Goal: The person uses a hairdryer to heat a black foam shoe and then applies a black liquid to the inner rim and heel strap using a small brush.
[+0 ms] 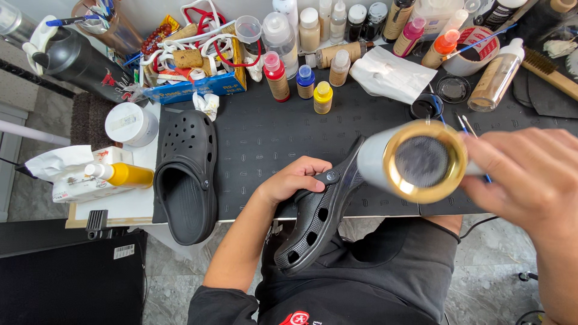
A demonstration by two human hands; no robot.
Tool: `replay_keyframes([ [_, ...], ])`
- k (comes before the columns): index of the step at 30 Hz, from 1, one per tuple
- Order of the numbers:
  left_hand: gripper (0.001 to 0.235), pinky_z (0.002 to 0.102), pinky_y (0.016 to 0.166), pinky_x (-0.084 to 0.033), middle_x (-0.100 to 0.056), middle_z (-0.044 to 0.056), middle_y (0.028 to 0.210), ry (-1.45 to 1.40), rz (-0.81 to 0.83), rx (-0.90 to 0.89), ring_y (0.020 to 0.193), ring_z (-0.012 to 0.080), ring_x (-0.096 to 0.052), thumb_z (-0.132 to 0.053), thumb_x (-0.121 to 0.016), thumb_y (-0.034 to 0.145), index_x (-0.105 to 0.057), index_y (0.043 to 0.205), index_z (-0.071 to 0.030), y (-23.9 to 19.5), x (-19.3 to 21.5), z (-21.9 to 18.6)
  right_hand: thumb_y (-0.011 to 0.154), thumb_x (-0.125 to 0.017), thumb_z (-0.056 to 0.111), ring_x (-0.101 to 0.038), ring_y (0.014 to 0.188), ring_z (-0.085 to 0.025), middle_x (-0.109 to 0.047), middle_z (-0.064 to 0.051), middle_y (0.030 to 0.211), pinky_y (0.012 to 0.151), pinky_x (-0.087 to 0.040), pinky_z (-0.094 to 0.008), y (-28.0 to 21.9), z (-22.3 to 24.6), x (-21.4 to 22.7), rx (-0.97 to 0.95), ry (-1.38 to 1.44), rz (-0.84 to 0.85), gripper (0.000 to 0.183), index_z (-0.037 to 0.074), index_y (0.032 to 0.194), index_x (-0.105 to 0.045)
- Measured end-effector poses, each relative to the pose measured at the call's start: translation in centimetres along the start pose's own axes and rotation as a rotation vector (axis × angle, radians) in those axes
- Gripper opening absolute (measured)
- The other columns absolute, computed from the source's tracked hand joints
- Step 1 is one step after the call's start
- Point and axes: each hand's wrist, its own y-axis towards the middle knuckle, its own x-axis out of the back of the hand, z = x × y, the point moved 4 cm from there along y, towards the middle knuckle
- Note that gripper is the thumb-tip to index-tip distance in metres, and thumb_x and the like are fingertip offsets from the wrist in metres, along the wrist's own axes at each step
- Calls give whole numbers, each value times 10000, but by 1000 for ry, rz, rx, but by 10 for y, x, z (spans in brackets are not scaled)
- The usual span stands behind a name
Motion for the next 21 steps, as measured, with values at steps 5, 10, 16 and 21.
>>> replay_keyframes([
  [5, 248, 225, 782, -481, -684, 12, 910, -6, -12, -1, 843, 63, -609, -160, -677, 836, -670, 995, 30, 1, 0, -1, 613, -901, 102, -650, 688, -242, -714, -55, 856, 649, -477, -378, 0, 4, -3, 42, -50, -24, 518, 56, 1109, -759],
  [10, 248, 226, 787, -477, -684, 14, 916, 8, -3, 1, 851, 69, -608, -165, -684, 844, -669, 997, 30, 0, 1, 0, 690, -908, 62, -634, 716, -250, -706, -87, 937, 674, -469, -358, -7, -7, -8, -15, -36, -64, 514, 52, 1177, -742],
  [16, 277, 230, 803, -477, -681, 11, 924, 23, -3, -11, 869, 73, -607, -199, -717, 846, -666, 992, 31, -2, 1, 0, 755, -905, -24, -650, 791, -268, -711, -125, 958, 722, -480, -368, -27, -19, -13, -48, 19, -78, 501, 11, 1225, -735],
  [21, 303, 219, 780, -468, -676, -5, 911, 50, -16, 4, 853, 59, -604, -228, -716, 820, -666, 989, 18, -2, 1, -1, 779, -937, -12, -666, 868, -316, -722, -165, 1025, 799, -474, -399, -47, -34, -24, -127, 17, -81, 541, -32, 1269, -708],
])
